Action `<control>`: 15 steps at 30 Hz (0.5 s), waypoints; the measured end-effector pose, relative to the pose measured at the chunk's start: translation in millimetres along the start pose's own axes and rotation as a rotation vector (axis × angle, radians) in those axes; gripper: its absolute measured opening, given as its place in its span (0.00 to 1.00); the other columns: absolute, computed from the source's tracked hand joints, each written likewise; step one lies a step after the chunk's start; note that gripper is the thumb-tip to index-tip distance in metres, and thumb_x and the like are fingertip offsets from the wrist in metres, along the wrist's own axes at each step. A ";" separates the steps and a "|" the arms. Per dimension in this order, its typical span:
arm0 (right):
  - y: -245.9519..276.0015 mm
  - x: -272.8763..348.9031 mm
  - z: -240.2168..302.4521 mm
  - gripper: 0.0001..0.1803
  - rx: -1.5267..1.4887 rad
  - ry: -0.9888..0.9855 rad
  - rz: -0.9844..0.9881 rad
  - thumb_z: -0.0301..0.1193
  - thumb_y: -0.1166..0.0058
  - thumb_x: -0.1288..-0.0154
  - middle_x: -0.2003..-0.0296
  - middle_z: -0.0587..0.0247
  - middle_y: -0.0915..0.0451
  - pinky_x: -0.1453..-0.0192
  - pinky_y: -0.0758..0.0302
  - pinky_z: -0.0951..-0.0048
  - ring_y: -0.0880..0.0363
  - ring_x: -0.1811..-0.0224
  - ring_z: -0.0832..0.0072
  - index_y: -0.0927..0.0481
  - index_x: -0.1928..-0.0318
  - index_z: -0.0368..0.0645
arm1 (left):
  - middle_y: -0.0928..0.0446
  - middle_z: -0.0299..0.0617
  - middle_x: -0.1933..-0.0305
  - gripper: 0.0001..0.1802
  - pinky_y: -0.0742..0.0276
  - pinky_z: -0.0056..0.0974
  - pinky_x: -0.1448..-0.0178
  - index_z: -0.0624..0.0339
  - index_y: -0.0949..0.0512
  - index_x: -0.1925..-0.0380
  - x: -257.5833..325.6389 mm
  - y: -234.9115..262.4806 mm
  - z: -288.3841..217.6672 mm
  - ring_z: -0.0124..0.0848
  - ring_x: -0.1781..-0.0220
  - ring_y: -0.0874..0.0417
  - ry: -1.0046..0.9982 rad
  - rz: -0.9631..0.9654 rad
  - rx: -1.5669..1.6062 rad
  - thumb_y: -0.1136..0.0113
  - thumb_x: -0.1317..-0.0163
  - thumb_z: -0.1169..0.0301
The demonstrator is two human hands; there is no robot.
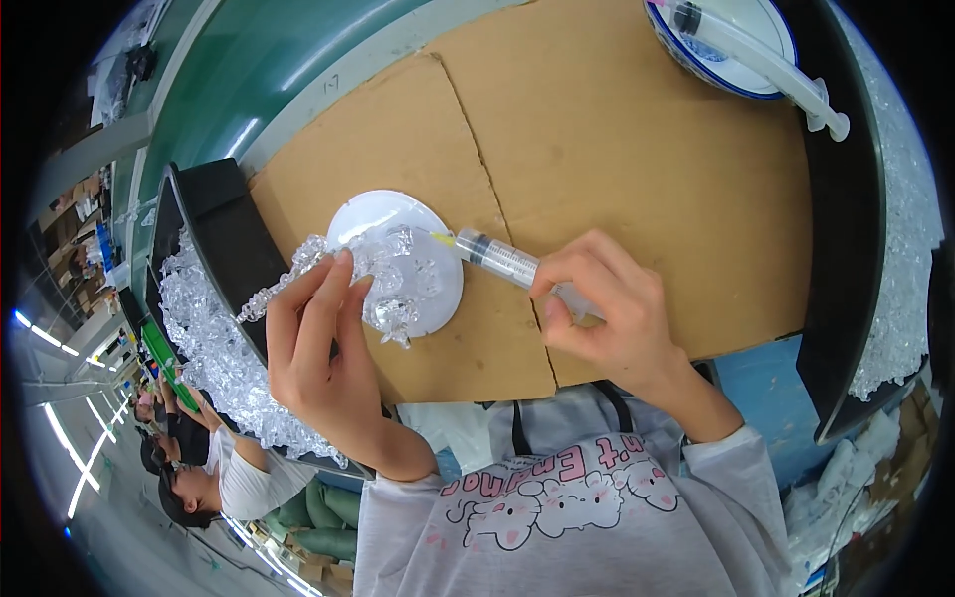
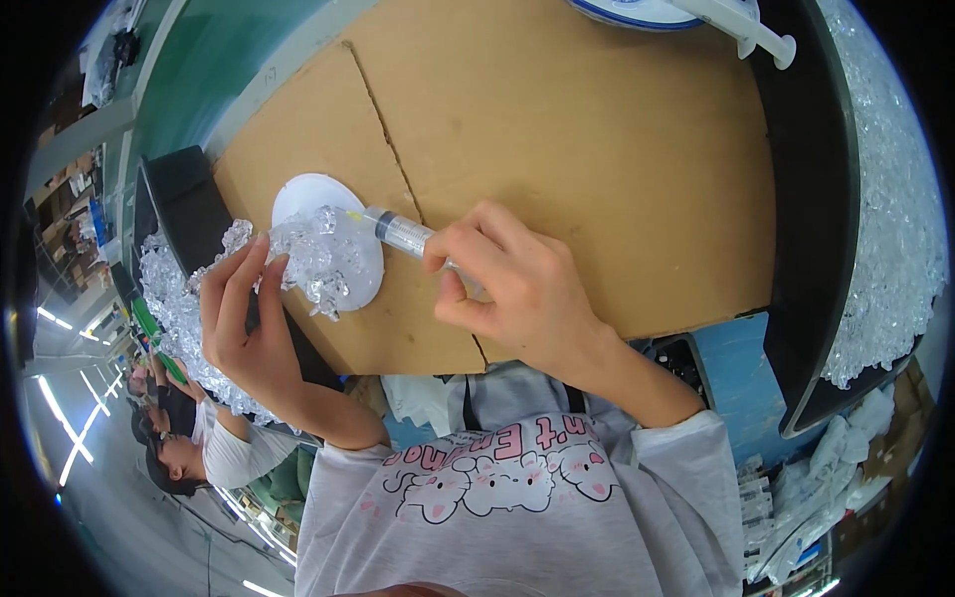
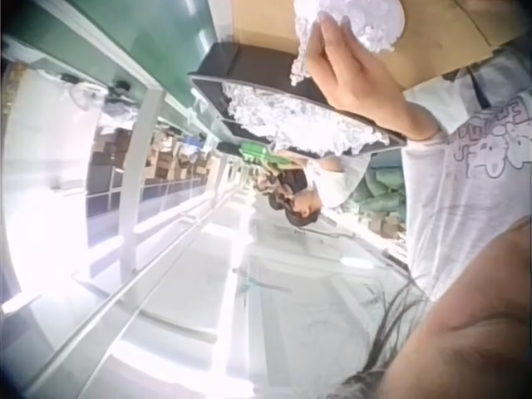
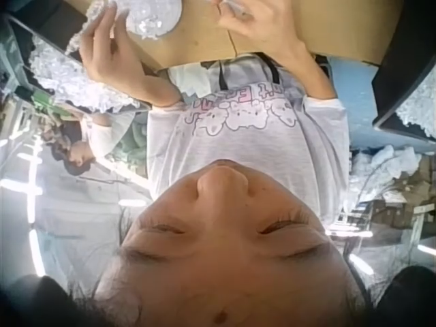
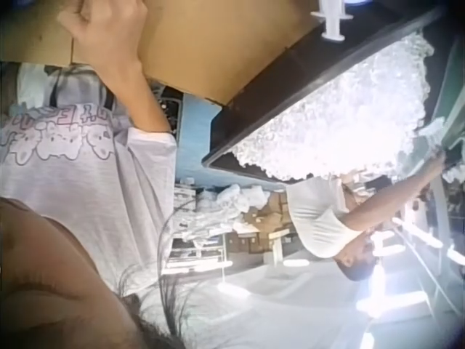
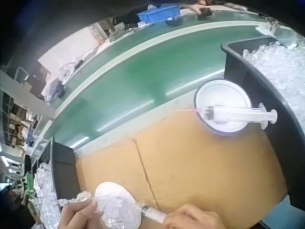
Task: Assembling decorative plastic lights by gluing snowflake-shaped components onto circular bases using a syringe filled with adhesive.
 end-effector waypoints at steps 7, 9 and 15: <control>1.5 -1.1 2.5 0.13 -0.010 -0.007 0.002 0.16 0.45 0.60 0.72 0.62 0.26 0.73 0.27 0.73 0.24 0.73 0.71 0.23 0.69 0.42 | 0.21 0.41 0.69 0.15 0.25 0.30 0.70 0.60 0.15 0.66 0.3 1.8 0.7 0.29 0.69 0.19 0.082 0.003 -0.087 0.32 0.57 0.84; 1.7 -1.0 2.0 0.13 -0.019 -0.008 0.002 0.16 0.45 0.60 0.72 0.61 0.25 0.73 0.27 0.73 0.24 0.73 0.70 0.23 0.69 0.41 | 0.21 0.41 0.69 0.15 0.24 0.31 0.69 0.60 0.16 0.65 -2.9 -2.0 -12.9 0.30 0.69 0.19 0.060 0.009 -0.082 0.32 0.57 0.84; 6.0 0.9 -1.4 0.12 -0.043 -0.023 -0.008 0.16 0.45 0.60 0.71 0.60 0.24 0.71 0.26 0.73 0.23 0.72 0.69 0.23 0.69 0.41 | 0.22 0.43 0.69 0.15 0.24 0.33 0.68 0.63 0.17 0.64 -4.4 -11.1 -26.5 0.32 0.69 0.19 -0.026 0.060 -0.141 0.33 0.56 0.85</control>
Point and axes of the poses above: each hand's wrist, its own x-axis away from the middle knuckle, its own y-axis out of the back of the hand, z = x × y, the point moved 7 cm from there along -x, towards the middle knuckle
